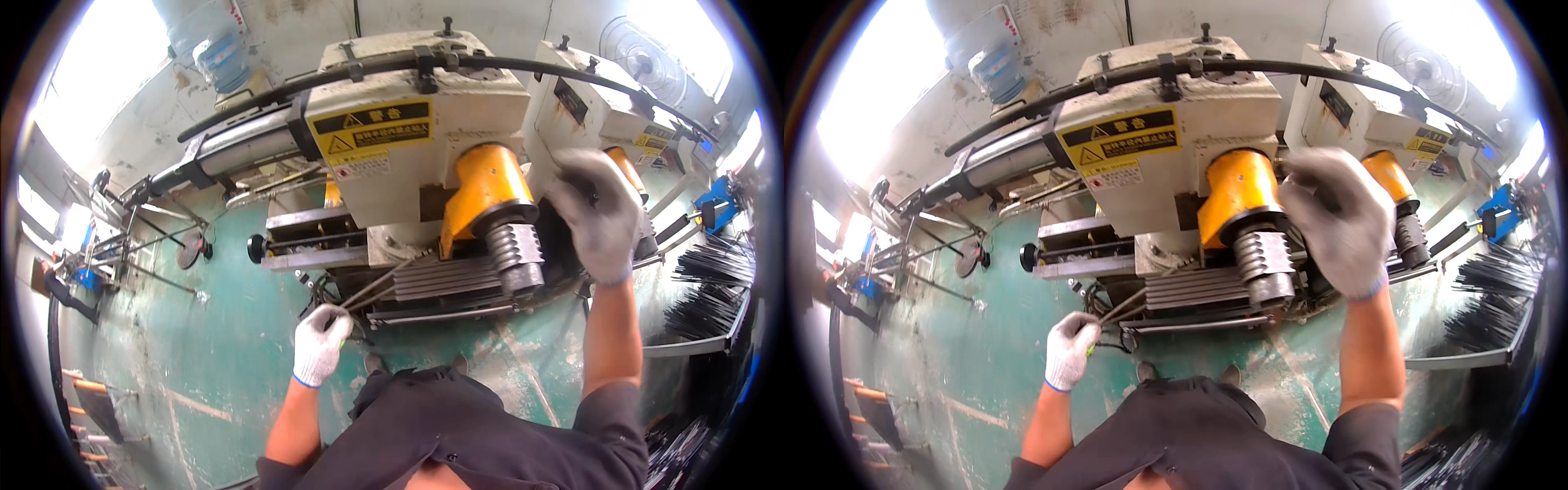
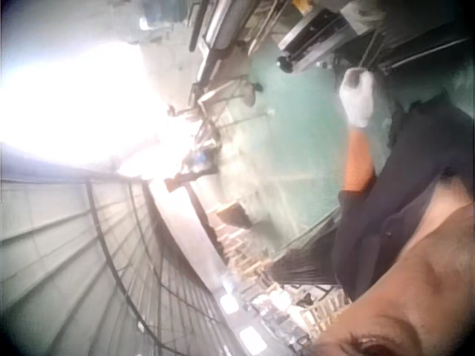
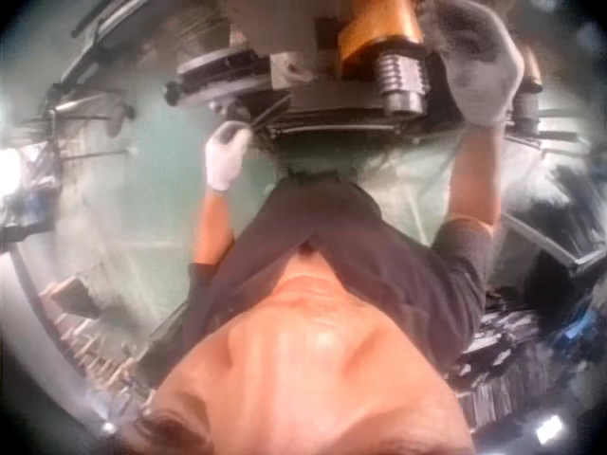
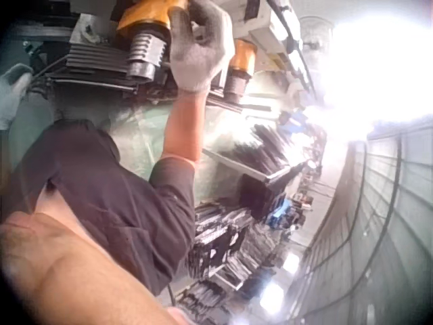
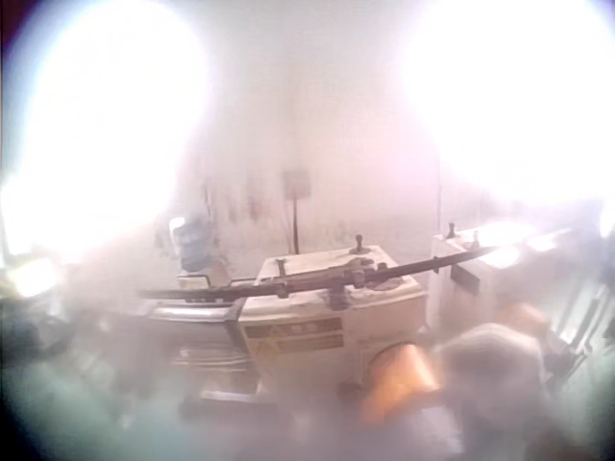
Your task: The person walks through a workshop and approaches a metal cutting machine. They pick up a long metal rod, place it into the machine's clamps, and secure it. The person then operates the machine to cut the rod and removes the cut piece. This process is repeated with multiple metal rods.
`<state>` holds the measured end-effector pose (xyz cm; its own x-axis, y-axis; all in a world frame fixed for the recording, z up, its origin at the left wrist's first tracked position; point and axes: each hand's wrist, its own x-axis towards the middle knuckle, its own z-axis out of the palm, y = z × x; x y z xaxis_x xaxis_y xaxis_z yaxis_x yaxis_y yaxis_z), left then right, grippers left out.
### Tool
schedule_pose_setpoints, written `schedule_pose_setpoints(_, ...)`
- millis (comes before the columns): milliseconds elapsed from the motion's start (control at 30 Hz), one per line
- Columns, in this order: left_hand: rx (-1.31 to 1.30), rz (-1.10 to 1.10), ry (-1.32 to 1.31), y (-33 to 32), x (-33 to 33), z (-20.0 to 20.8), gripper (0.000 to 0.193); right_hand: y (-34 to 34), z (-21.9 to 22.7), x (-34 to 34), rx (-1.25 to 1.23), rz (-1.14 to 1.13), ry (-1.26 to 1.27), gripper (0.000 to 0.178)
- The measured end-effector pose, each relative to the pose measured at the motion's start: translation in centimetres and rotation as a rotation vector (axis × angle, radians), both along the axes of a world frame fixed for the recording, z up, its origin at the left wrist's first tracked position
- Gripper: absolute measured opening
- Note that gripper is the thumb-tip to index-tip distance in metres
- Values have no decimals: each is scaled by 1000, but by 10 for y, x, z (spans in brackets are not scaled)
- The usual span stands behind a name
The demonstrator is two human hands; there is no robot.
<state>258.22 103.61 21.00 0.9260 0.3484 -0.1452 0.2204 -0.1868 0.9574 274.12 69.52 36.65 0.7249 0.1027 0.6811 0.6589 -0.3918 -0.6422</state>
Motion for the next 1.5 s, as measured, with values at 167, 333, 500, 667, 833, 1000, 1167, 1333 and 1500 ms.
schedule_pose_setpoints(167, 30, -18, 92, 62, -33, -38, 13, 125, 52, 97, -526, 14, -442, 43)
schedule_pose_setpoints(333, 299, 30, 86, 123, -66, -97, 23, 201, 86, 175, -1159, -207, -260, 60)
schedule_pose_setpoints(500, 143, 166, 193, 160, -98, -136, 22, 182, 160, 211, -927, -614, -162, 55)
schedule_pose_setpoints(667, 218, 233, 263, 158, -98, -146, 24, 230, 130, 157, -1175, -196, -117, 80)
schedule_pose_setpoints(833, 230, 52, 219, 134, -73, -137, 30, 223, 147, 185, -1128, -443, 53, 78)
schedule_pose_setpoints(1000, 319, -22, 211, 126, -53, -132, 32, 223, 103, 194, -1183, -281, -315, 87)
schedule_pose_setpoints(1167, 385, -2, 244, 123, -52, -131, 33, 218, 104, 185, -1080, -179, -308, 88)
schedule_pose_setpoints(1333, 308, -25, 340, 108, -49, -136, 35, 196, 115, 219, -900, -565, -603, 72)
schedule_pose_setpoints(1500, 280, -51, 342, 119, -46, -140, 38, 226, 100, 182, -1224, -182, -397, 83)
